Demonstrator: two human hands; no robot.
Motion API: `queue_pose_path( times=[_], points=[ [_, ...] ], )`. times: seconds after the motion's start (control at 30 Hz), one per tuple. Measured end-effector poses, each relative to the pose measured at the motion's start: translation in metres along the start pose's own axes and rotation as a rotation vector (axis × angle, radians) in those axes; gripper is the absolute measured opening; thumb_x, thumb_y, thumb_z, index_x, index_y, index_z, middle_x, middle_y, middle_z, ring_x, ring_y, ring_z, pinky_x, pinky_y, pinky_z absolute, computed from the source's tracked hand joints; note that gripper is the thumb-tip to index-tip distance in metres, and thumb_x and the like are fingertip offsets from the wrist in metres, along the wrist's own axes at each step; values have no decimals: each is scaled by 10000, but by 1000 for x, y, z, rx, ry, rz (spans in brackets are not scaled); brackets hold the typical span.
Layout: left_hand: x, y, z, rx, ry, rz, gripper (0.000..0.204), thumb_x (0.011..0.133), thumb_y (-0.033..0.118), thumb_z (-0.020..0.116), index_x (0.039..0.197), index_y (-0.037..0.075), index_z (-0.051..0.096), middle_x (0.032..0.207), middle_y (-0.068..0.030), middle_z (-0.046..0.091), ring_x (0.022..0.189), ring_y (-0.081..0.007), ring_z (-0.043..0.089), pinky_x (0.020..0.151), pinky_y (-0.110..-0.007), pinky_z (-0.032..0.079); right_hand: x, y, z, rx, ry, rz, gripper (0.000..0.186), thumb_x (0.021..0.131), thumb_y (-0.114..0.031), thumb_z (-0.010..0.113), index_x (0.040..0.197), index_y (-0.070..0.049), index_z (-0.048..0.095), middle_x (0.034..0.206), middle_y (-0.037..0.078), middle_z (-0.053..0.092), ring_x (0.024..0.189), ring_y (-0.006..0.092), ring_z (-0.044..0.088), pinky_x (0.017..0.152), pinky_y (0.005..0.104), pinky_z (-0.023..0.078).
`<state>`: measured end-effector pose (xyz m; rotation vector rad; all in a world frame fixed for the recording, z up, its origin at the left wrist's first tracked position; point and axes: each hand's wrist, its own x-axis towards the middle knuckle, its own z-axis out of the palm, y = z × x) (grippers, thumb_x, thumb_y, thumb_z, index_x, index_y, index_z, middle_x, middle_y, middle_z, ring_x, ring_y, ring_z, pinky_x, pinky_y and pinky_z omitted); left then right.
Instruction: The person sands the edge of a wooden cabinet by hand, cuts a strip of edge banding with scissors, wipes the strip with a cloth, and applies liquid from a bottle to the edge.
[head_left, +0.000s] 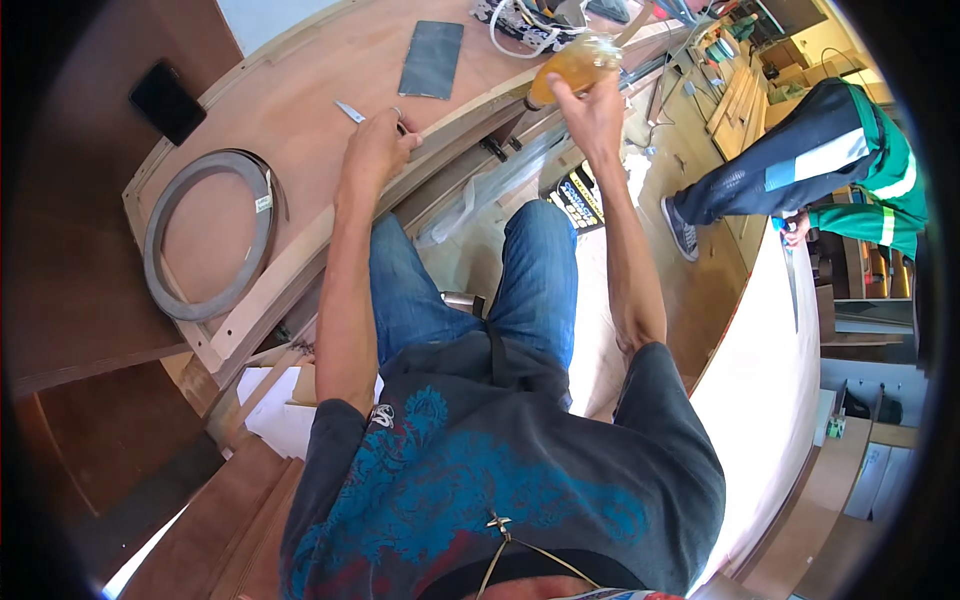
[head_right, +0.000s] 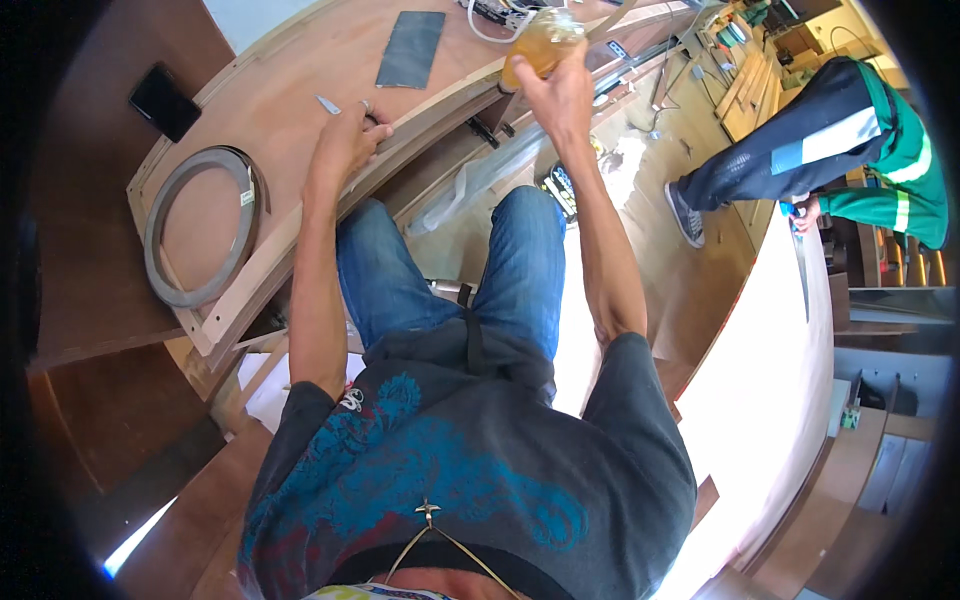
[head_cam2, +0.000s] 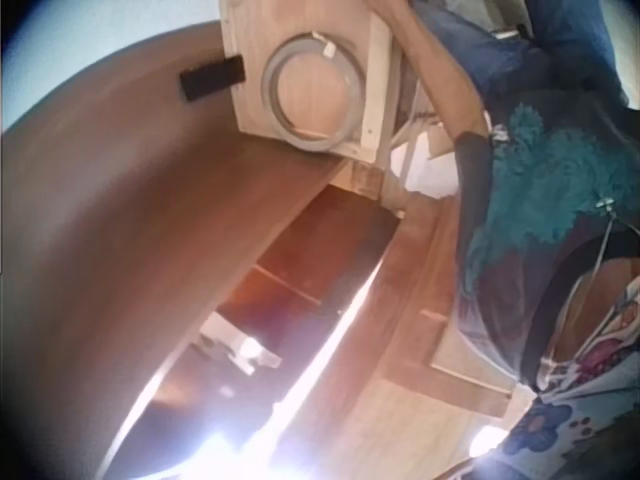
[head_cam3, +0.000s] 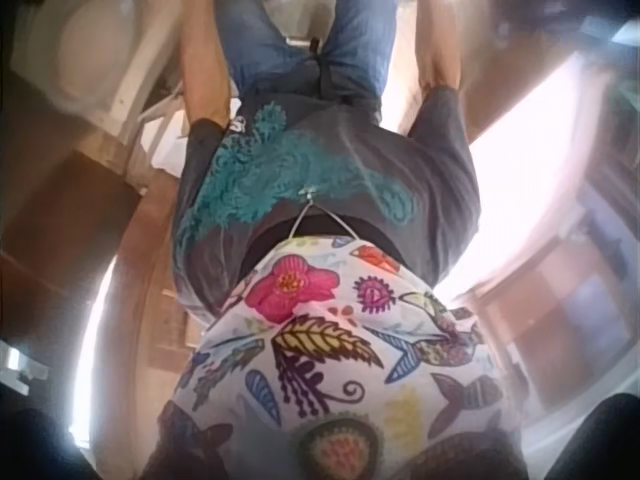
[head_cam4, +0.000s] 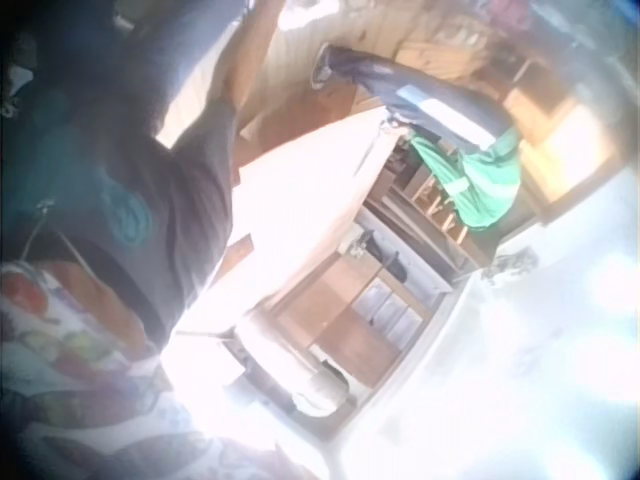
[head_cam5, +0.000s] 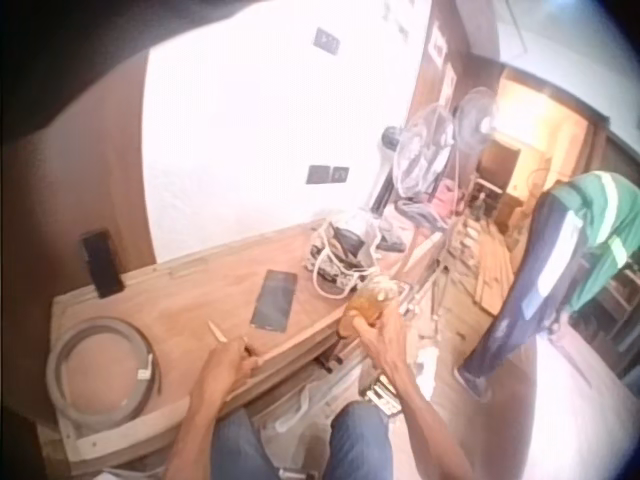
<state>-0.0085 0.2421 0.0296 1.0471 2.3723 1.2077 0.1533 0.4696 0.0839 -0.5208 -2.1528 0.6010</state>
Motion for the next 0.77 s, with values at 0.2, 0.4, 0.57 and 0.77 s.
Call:
queue_pose_path(
  times=[0.2,0.4,0.57,0.77],
  points=[
    [6,3,14,34,52,55,150,817,129,683,890,2,654,633,-77,622,541,-161,593,550,-328,453,-16,-32,30,313,-30,-8,448,796,-212,730,1106,1,486,888,144,704,769,228,700,699,343,548],
    [-1,4,19,23,113,97,155,810,114,681,907,-4,661,669,-90,648,569,-170,612,573,-325,468,-33,-55,56,71,-103,-20,531,774,-292,713,1114,-5,423,774,197,657,691,385,649,636,449,515],
    [-1,3,16,-46,65,78,131,799,96,670,866,-16,672,820,-180,684,827,-333,667,756,-411,500,-17,-49,47,-35,-106,-35,548,762,-293,710,1119,2,417,767,233,652,717,419,650,641,485,512],
    [2,-6,19,-43,67,90,157,818,96,670,935,-7,655,716,-97,666,586,-170,624,586,-324,495,-27,-69,56,3,-203,-72,601,772,-300,696,1185,9,387,822,240,668,749,423,657,689,476,525]
  ],
)
